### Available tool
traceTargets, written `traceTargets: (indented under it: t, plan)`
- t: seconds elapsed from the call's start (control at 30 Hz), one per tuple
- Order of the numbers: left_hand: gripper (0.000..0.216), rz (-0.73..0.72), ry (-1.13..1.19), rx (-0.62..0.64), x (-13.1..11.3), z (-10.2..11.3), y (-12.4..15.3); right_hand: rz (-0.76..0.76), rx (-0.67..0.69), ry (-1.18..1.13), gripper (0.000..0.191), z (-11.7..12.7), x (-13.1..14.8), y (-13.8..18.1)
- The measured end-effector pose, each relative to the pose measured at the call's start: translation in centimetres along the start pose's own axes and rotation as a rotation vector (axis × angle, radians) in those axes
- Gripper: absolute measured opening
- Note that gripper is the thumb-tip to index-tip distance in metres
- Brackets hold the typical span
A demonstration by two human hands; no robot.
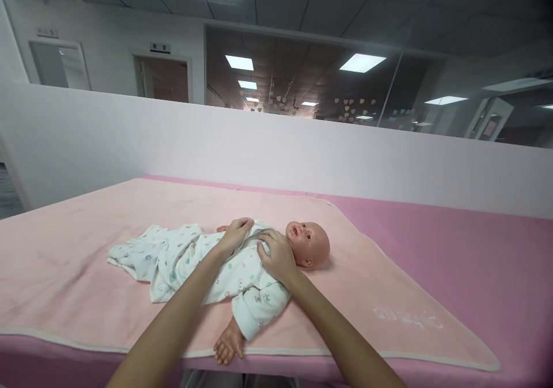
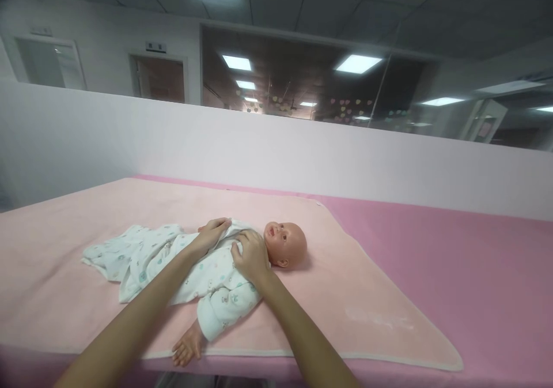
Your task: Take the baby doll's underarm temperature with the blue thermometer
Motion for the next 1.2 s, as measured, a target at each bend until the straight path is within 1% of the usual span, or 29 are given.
traceTargets:
  t: [0.1,0.17,0.33,0.47,0.6,0.7,0.77,0.83,0.9,0.97,1.03,1.07,1.13,1.2]
  plan:
    - [0.035,0.013,0.098,0.059,-0.6,-0.8,0.4,-0.099,0.048,-0.058,0.018,-1.0,-1.3,-0.4]
    - [0.035,0.018,0.123,0.091,-1.2,-1.3,0.7,-0.149,0.073,-0.073,0.018,-1.6,-2.0,-0.8]
    - [0.036,0.037,0.126,0.077,-1.6,-1.2,0.9,-0.235,0.104,-0.036,0.02,-2.9,-3.5,-1.9]
    - [0.038,0.042,0.152,0.097,-1.2,-1.4,0.7,-0.279,0.055,-0.102,0.027,-3.1,-4.0,-1.9]
    - [0.038,0.025,0.13,0.103,-1.1,-1.4,0.6,-0.331,-0.028,-0.187,0.03,-2.2,-4.2,-1.3]
    - [0.04,0.015,0.07,0.092,-1.3,-1.2,0.7,-0.356,-0.153,-0.298,0.026,-0.1,-4.0,-1.0]
    - [0.04,-0.014,0.001,0.081,-1.8,-1.1,0.8,-0.362,-0.296,-0.377,0.025,2.3,-4.0,-0.8]
    - [0.039,-0.062,-0.057,0.099,-2.6,-1.4,1.0,-0.393,-0.478,-0.437,0.027,5.3,-4.4,-0.3]
    - [0.038,-0.081,-0.071,0.182,-3.2,-2.3,1.4,-0.437,-0.66,-0.486,0.029,7.8,-5.2,0.5]
    - [0.036,-0.046,-0.049,0.293,-3.2,-3.5,1.9,-0.47,-0.79,-0.537,0.029,9.4,-6.1,1.3]
    - [0.035,0.01,-0.024,0.36,-2.9,-4.2,2.4,-0.475,-0.839,-0.584,0.028,10.0,-6.7,1.5]
    - [0.034,0.023,-0.016,0.36,-2.9,-4.2,2.5,-0.475,-0.846,-0.605,0.027,10.0,-6.9,1.6]
    - [0.035,0.017,-0.01,0.318,-3.1,-3.8,2.4,-0.483,-0.844,-0.656,0.026,9.6,-7.1,1.6]
    - [0.038,0.004,0.022,0.248,-3.2,-3.1,2.1,-0.503,-0.812,-0.72,0.026,8.5,-7.0,1.6]
Point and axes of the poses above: each hand's wrist, its own y-axis away from the middle knuckle, its own z-axis out of the back of the hand, x = y × z, the point moved 10 cm from there along -y, towards the middle knuckle, and after that the axes turned 10 degrees about y, right-handed, at the moved point
